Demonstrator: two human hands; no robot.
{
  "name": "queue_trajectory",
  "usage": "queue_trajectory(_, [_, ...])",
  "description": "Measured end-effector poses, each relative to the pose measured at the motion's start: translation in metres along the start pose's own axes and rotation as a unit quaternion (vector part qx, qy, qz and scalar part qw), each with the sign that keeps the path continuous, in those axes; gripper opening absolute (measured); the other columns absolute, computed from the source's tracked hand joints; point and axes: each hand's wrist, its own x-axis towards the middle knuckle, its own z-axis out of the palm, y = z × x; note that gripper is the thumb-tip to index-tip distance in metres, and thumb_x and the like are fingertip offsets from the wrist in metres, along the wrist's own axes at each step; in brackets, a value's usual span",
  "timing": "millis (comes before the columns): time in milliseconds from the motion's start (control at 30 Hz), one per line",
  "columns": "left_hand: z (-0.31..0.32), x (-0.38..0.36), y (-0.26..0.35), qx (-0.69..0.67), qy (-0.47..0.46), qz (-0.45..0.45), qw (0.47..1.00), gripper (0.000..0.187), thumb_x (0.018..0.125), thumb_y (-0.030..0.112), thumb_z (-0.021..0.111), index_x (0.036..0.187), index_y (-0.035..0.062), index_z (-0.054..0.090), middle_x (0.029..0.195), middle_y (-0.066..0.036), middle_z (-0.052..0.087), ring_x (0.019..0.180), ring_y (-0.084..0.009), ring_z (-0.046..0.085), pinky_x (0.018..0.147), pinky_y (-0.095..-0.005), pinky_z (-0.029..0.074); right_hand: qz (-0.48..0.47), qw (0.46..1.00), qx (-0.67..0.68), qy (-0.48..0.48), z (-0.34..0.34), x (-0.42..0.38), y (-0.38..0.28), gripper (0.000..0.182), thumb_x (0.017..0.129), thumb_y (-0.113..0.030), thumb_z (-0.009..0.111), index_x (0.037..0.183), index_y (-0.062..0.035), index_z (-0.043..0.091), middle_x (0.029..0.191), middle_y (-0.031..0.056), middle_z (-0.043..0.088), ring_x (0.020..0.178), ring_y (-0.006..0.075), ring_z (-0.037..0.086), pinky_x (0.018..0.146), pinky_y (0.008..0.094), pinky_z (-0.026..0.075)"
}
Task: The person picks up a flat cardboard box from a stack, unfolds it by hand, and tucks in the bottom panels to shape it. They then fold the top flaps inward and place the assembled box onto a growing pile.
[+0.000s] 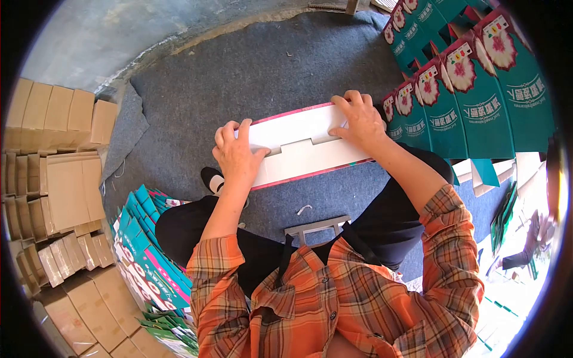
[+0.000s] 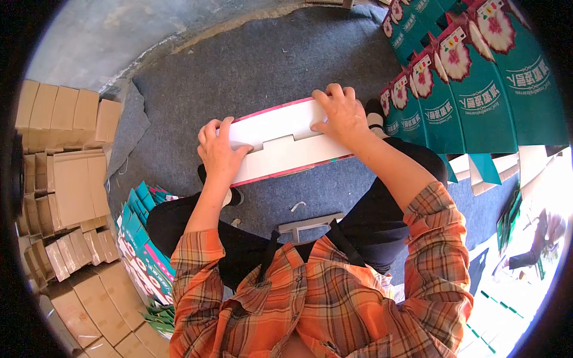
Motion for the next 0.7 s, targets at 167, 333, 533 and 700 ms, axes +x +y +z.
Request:
queue_trajectory(167, [-0.002,0.008,-0.039,-0.218,0.017,-0.04,0.975,0.042,0.077,0.029,0.073,0.113,0.011,0.061,0.103,-0.009,0.056,0.104,-0.028,0.054,0.087,-0.0404,0.044,0.052,0.986,0.158,-0.01,0.008,0.017,0.046,0.035,0.078,-0.033,0.07,0.105,-0.0123,0.063,0.1,0.0118,0.06,0.091,0.0322,0.058,0.074,0.0384,0.051])
queue_trajectory(333, [0.02,-0.008,-0.096,-0.52,-0.068,-0.31,0.793,0.043,0.088,0.041,0.063,0.106,0.0019,0.063,0.098,-0.009,0.063,0.089,-0.0218,0.061,0.078,-0.0353,0.049,0.27,0.862,0.401,-0.153,0.028,-0.004,0.085,0.042,0.09,-0.042,0.057,0.106,-0.0036,0.062,0.088,0.0107,0.067,0.07,0.025,0.063,0.065,0.0356,0.05])
queue_trajectory(533, [0.05,-0.024,-0.122,-0.633,-0.321,-0.355,0.609,0.051,0.086,0.03,0.066,0.121,-0.0047,0.051,0.115,-0.017,0.06,0.104,-0.0231,0.06,0.086,-0.0343,0.048,0.374,0.65,0.563,-0.348,0.053,-0.031,0.087,0.044,0.093,-0.041,0.056,0.092,0.0022,0.062,0.09,0.0098,0.065,0.077,0.0152,0.063,0.061,0.0302,0.051])
queue_trajectory(700, [0.028,-0.028,-0.108,-0.573,-0.214,-0.252,0.75,0.082,0.087,0.021,0.063,0.148,-0.0033,0.015,0.145,-0.02,0.037,0.123,-0.0277,0.047,0.097,-0.0355,0.041,0.337,0.757,0.511,-0.227,-0.001,-0.021,0.06,0.042,0.094,-0.042,0.051,0.111,-0.003,0.057,0.105,0.0103,0.062,0.091,0.0227,0.062,0.072,0.0381,0.051])
